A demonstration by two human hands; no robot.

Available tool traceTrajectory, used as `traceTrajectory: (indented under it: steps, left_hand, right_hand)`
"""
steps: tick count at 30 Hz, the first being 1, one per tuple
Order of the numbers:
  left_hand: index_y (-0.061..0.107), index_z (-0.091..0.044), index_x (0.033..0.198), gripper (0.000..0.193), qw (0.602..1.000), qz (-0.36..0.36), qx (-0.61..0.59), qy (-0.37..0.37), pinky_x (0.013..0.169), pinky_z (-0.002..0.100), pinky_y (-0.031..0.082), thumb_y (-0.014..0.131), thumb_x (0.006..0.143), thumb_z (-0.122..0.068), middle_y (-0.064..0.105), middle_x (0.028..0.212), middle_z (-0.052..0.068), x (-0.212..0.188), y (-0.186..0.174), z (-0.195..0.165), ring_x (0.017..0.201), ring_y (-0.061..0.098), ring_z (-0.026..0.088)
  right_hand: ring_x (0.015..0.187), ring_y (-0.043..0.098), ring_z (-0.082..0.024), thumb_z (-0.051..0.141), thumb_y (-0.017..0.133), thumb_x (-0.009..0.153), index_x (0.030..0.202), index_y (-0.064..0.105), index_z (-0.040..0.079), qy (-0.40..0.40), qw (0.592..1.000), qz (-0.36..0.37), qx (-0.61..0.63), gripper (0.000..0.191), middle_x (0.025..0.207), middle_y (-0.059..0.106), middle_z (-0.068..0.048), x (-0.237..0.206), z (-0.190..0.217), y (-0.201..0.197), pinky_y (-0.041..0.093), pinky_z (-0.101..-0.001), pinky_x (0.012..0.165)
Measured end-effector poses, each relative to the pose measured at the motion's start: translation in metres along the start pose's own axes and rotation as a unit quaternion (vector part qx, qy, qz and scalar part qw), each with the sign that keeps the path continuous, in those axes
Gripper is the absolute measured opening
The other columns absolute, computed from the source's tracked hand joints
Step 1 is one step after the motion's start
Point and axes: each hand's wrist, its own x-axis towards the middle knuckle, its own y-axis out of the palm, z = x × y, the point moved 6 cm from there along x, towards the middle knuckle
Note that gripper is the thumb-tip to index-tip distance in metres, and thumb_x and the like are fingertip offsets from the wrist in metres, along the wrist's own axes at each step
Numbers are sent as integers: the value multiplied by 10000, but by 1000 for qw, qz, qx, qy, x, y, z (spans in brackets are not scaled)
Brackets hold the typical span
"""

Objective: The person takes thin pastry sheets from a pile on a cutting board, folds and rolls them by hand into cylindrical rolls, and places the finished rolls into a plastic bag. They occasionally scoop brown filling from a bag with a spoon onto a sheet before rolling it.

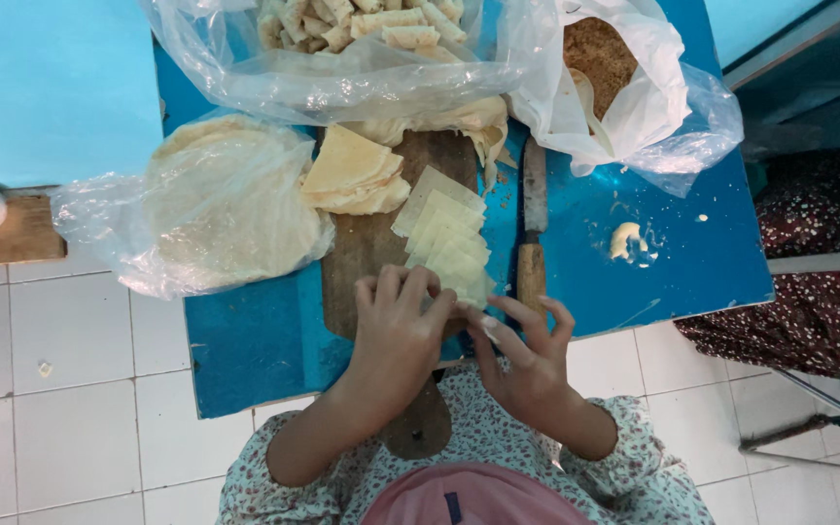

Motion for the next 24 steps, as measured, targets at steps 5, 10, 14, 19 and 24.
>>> traceTrajectory:
  steps: [5, 10, 14, 19, 24]
  left_hand:
    - [695, -92, 1154, 305, 999, -40, -5, -35, 844, 477, 391, 708, 850, -124, 592, 1084, 77, -1, -9, 4, 1012, 556, 290]
    - [681, -91, 1211, 295, 995, -69, -29, -61, 848, 469, 395, 715, 921, -130, 595, 1100, 94, -8, -28, 11, 1008, 560, 305]
    - [677, -86, 1202, 301, 995, -81, -37, -53, 852, 472, 403, 725, 908, -122, 603, 1111, 95, -11, -42, 9, 993, 565, 302]
    - [660, -72, 1236, 364, 993, -103, -50, 29, 904, 473, 436, 767, 891, -121, 624, 1207, 93, -10, -66, -2, 1090, 591, 305]
    - [657, -75, 1320, 472, 983, -76, -23, 167, 969, 515, 449, 786, 876, -169, 629, 1347, 69, -4, -77, -23, 1176, 598, 283]
  right_hand:
    - [1273, 593, -311, 11, 774, 881, 1292, 495, 56, -20, 998, 41, -52, 499, 1272, 689, -164, 8, 3, 3, 286, -652, 1099]
    - [1329, 584, -313, 3, 747, 914, 1342, 483, 53, -66, 993, 46, -87, 505, 1307, 706, -73, 25, 4, 4, 274, -681, 1104]
    - [1221, 636, -285, 26, 784, 889, 1326, 461, 112, -64, 995, 27, -68, 550, 1187, 738, -54, 37, 2, 2, 319, -604, 1094]
    - [1065, 694, -166, 35, 740, 991, 1520, 267, 64, 100, 959, -8, 267, 710, 1107, 718, -51, 47, -18, -12, 488, -345, 1052]
    - [861, 626, -140, -1, 697, 957, 1581, 242, 104, 328, 786, 122, 509, 780, 1036, 748, -129, 48, -41, -14, 442, -274, 707]
